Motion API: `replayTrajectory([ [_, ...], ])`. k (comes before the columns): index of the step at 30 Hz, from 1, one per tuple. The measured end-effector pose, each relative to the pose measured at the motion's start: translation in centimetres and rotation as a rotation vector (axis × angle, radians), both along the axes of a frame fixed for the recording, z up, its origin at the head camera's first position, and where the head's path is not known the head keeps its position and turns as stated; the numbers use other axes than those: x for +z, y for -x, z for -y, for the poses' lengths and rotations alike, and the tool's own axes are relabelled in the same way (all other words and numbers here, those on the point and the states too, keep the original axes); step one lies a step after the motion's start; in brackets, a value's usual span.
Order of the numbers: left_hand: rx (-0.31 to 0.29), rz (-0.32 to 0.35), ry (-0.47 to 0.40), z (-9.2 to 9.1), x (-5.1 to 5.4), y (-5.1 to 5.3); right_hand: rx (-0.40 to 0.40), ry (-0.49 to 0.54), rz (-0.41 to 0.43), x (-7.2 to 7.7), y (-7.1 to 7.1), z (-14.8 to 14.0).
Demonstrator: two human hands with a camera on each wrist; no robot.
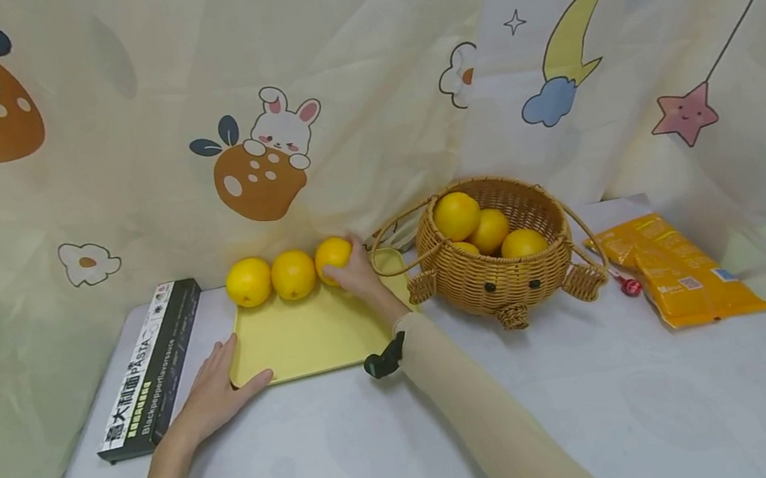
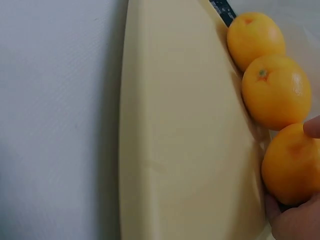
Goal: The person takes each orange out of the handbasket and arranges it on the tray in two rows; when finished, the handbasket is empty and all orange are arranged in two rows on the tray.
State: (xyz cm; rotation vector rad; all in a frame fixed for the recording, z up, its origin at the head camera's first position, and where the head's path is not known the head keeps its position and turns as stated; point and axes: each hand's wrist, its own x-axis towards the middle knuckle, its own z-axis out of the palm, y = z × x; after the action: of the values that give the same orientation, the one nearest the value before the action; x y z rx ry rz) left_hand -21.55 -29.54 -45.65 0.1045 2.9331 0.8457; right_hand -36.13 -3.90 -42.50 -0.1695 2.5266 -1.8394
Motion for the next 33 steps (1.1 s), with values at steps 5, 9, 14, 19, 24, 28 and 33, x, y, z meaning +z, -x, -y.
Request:
replayTrajectory([
  [5, 0.001, 0.001, 0.003, 0.0, 0.0, 0.0, -0.007, -0.005, -0.026, 0.1, -0.3, 0.1],
  [9, 0.000, 0.009, 0.001, -0.1, 0.1, -0.1, -0.001, -0.108, -0.071, 0.3, -0.8, 0.2],
  [14, 0.004, 0.011, 0.001, 0.0, 0.1, -0.1, 0.059, -0.311, -0.195, 1.2, -2.5, 0.0],
  [19, 0.000, 0.006, -0.001, 0.0, 0.1, -0.1, 0.201, -0.434, -0.292, 2.7, -6.6, -1.2],
  [24, -0.002, 0.010, 0.002, -0.1, 0.0, 0.0, 0.381, -0.372, -0.240, 4.5, -12.3, -4.8],
  [28, -0.003, 0.011, 0.001, -0.1, 0.0, 0.1, 0.510, -0.321, -0.180, 5.4, -16.1, -8.8],
  [33, -0.002, 0.017, -0.003, -0.1, 0.1, 0.0, 0.522, -0.319, -0.212, 5.3, -18.6, -13.0],
])
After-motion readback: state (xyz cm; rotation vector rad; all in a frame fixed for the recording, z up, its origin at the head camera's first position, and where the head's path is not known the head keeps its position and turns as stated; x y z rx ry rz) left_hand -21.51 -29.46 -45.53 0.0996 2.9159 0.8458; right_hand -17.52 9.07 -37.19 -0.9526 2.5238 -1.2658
